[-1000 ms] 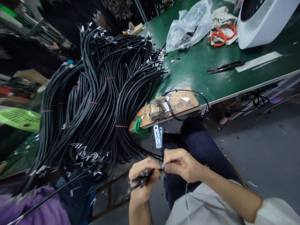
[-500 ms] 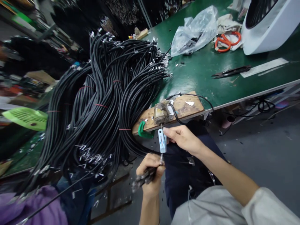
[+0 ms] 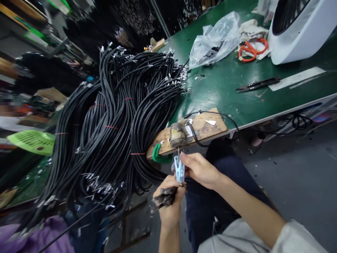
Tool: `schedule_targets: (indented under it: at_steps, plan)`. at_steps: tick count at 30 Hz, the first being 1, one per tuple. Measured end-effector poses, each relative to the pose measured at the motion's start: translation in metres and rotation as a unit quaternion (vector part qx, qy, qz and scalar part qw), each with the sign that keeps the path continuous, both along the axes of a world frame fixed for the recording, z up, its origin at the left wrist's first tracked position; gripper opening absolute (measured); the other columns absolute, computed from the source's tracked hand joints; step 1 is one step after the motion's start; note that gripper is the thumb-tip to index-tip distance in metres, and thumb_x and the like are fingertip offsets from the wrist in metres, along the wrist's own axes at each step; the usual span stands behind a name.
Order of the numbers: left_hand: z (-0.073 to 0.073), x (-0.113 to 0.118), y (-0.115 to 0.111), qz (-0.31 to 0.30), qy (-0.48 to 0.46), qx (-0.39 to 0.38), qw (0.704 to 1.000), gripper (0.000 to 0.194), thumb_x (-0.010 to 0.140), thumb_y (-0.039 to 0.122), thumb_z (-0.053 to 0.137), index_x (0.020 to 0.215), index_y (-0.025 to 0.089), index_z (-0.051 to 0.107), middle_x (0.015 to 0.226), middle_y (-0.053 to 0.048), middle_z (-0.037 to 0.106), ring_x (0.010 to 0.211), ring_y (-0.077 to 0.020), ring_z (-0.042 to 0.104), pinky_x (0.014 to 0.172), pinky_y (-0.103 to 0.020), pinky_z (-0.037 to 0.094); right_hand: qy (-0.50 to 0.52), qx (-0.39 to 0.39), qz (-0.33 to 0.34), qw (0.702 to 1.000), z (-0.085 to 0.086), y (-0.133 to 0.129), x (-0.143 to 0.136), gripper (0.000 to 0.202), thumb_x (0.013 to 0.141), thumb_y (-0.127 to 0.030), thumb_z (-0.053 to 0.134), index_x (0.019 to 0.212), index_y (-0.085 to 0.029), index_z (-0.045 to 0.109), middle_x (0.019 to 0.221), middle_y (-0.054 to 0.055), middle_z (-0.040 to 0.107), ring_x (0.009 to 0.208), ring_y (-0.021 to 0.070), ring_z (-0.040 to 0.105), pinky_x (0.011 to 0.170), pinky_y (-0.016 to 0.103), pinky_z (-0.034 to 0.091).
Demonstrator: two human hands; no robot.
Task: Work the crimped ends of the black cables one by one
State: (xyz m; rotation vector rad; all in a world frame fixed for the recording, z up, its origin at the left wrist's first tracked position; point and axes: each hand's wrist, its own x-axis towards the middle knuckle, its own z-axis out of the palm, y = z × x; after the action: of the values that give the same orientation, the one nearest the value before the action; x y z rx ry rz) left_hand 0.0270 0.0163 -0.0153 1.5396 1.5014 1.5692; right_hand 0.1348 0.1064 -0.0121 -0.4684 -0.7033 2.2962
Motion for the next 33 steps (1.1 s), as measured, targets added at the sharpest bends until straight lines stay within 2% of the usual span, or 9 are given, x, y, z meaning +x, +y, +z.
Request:
schedule_targets:
  at_steps: [6,11,14,17,21,25,29,31,33]
  plan:
    - [0.002,-0.005,-0.010,-0.042,-0.021,-0.012,0.999,0.011,0.084,0.026,0.066,0.077,0.018,0.066,0.064,-0.001,0.064,0.058,-0.0136,0.059,0.057,-0.024,0.046,-0.033,0.005,-0.031,0.999,-0.026,-0.008,0.021,0.053,0.084,-0.060,0.056,0.075,-0.010,0.070,0.064,0.006,0.064,0.060,0.0106,0.054,0.056,0.022,0.039]
    - [0.006,-0.011,-0.017,-0.072,-0.016,-0.030,0.997,0.017,0.087,0.030,0.063,0.076,0.018,0.066,0.060,0.000,0.063,0.055,-0.0127,0.057,0.056,-0.024,0.045,-0.163,0.135,-0.073,0.975,-0.025,-0.021,0.046,0.033,0.085,-0.045,0.063,0.081,-0.012,0.068,0.067,0.003,0.063,0.057,0.0099,0.049,0.056,0.023,0.037]
    - [0.008,-0.014,-0.019,-0.096,0.005,-0.040,0.995,0.018,0.086,0.033,0.064,0.076,0.019,0.068,0.065,-0.002,0.065,0.060,-0.0137,0.059,0.057,-0.024,0.045,-0.241,0.229,-0.149,0.931,-0.014,-0.034,0.054,0.023,0.088,-0.033,0.062,0.075,-0.015,0.064,0.064,0.000,0.057,0.058,0.0109,0.049,0.056,0.025,0.037]
    - [0.010,-0.012,-0.021,-0.099,-0.012,-0.047,0.994,0.022,0.085,0.041,0.064,0.083,0.019,0.068,0.063,0.000,0.063,0.055,-0.0124,0.056,0.054,-0.023,0.043,-0.254,0.366,-0.252,0.859,-0.002,-0.047,0.056,0.014,0.086,-0.022,0.064,0.074,-0.016,0.062,0.064,-0.001,0.053,0.062,0.0119,0.047,0.059,0.027,0.037]
    - [0.015,-0.003,-0.025,-0.080,-0.003,-0.061,0.995,0.008,0.088,0.027,0.061,0.086,0.020,0.064,0.068,0.000,0.065,0.059,-0.0124,0.060,0.059,-0.023,0.046,-0.237,0.505,-0.265,0.786,0.013,-0.056,0.051,0.010,0.082,-0.021,0.071,0.082,-0.014,0.063,0.071,0.003,0.061,0.068,0.0147,0.050,0.068,0.032,0.040]
    - [0.022,0.003,-0.029,-0.056,0.070,-0.031,0.995,0.008,0.081,0.015,0.065,0.087,0.021,0.064,0.074,0.000,0.066,0.064,-0.0129,0.061,0.060,-0.022,0.046,-0.255,0.524,-0.281,0.763,0.021,-0.056,0.043,0.010,0.082,-0.018,0.070,0.079,-0.013,0.062,0.069,0.004,0.060,0.068,0.0150,0.049,0.067,0.032,0.042]
    - [0.029,0.002,-0.034,-0.028,0.099,-0.056,0.993,0.013,0.078,0.011,0.065,0.087,0.020,0.064,0.071,0.001,0.063,0.057,-0.0113,0.059,0.055,-0.021,0.045,-0.230,0.494,-0.244,0.802,0.019,-0.055,0.039,0.005,0.084,-0.013,0.065,0.080,-0.013,0.063,0.070,0.005,0.061,0.068,0.0148,0.052,0.064,0.029,0.043]
    - [0.032,0.003,-0.036,-0.009,0.110,-0.051,0.993,0.012,0.077,0.011,0.066,0.085,0.019,0.064,0.072,0.001,0.062,0.058,-0.0118,0.058,0.054,-0.021,0.045,-0.245,0.480,-0.269,0.798,0.014,-0.055,0.036,0.008,0.085,-0.010,0.061,0.078,-0.013,0.062,0.069,0.004,0.059,0.068,0.0148,0.051,0.065,0.030,0.043]
    - [0.034,0.005,-0.038,0.016,0.121,-0.032,0.992,0.009,0.077,0.011,0.066,0.082,0.019,0.064,0.070,0.000,0.061,0.059,-0.0122,0.057,0.054,-0.021,0.045,-0.278,0.464,-0.322,0.777,0.008,-0.056,0.033,0.010,0.085,-0.008,0.058,0.076,-0.014,0.060,0.069,0.003,0.056,0.069,0.0156,0.049,0.067,0.031,0.042]
